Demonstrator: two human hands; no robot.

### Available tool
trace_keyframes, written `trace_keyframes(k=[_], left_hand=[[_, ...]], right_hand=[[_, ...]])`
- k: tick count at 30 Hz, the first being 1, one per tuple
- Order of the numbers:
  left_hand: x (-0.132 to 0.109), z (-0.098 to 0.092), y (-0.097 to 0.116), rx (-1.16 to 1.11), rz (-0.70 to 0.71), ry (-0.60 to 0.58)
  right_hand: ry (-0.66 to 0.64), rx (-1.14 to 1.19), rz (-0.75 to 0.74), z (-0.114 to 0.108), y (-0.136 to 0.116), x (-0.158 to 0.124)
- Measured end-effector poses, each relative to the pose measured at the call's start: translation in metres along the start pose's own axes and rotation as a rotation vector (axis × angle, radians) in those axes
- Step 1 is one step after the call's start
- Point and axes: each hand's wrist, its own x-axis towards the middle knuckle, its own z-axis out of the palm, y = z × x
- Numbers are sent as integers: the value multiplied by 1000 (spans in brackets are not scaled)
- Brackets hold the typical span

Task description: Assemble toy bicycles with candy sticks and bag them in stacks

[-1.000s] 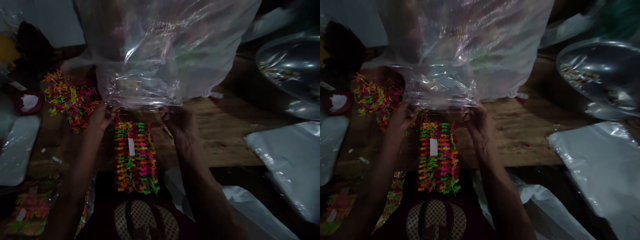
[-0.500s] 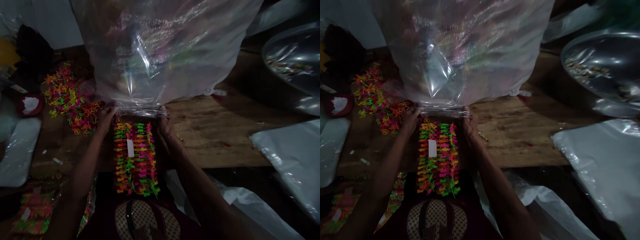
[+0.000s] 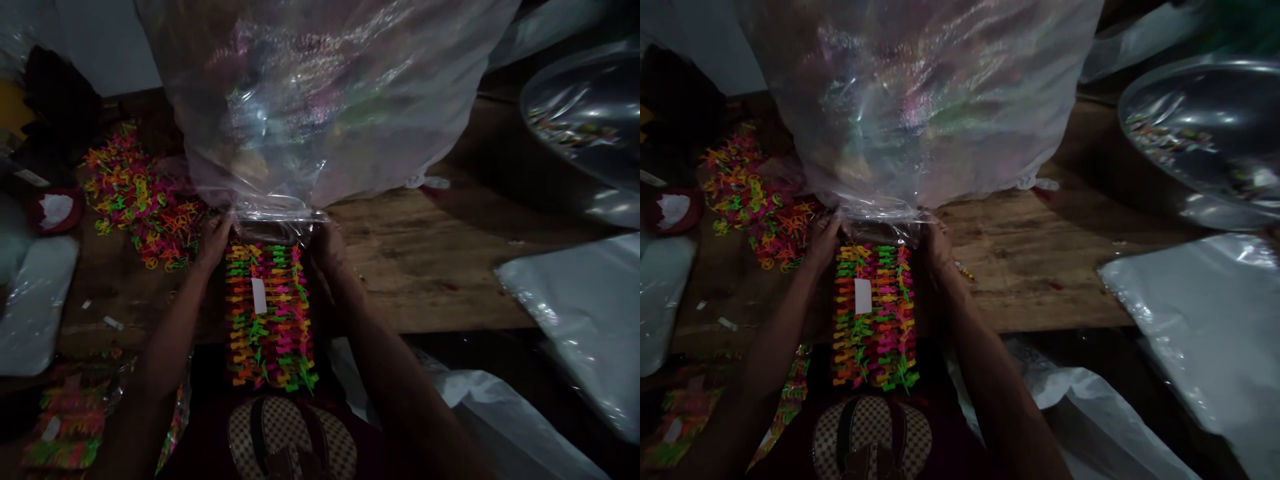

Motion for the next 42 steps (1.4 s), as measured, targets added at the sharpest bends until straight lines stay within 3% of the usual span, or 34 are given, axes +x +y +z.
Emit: trace_keyframes(k=[5, 9, 14, 19, 22, 25, 31, 34, 37, 42], left_hand=[[-7, -9, 0, 130, 43, -5], [-21, -19, -3, 148, 18, 52], [-51, -27, -4, 403, 156, 148], [-86, -34, 2, 704, 256, 121], [-105, -41, -6, 732, 259, 143], [-117, -45, -17, 747, 233, 228], [-124, -51, -20, 792, 360, 384], [-130, -54, -24, 836, 220, 316], [-130, -53, -26, 856, 69, 144], [-116, -47, -16, 760, 109, -94]], right_hand=[[64, 90, 95, 3, -8, -28], [5, 119, 107, 1, -29, -61], [-23, -187, -26, -8, -48, -85], [-294, -785, -397, -33, -36, -83], [-399, -1032, -475, -38, -27, -89], [-396, -1081, -473, -32, -22, -97], [-389, -944, -375, -21, -4, -84], [-503, -911, -353, -18, 2, -75], [-582, -978, -299, -15, 1, -69], [-625, -983, -296, -21, -9, -76]])
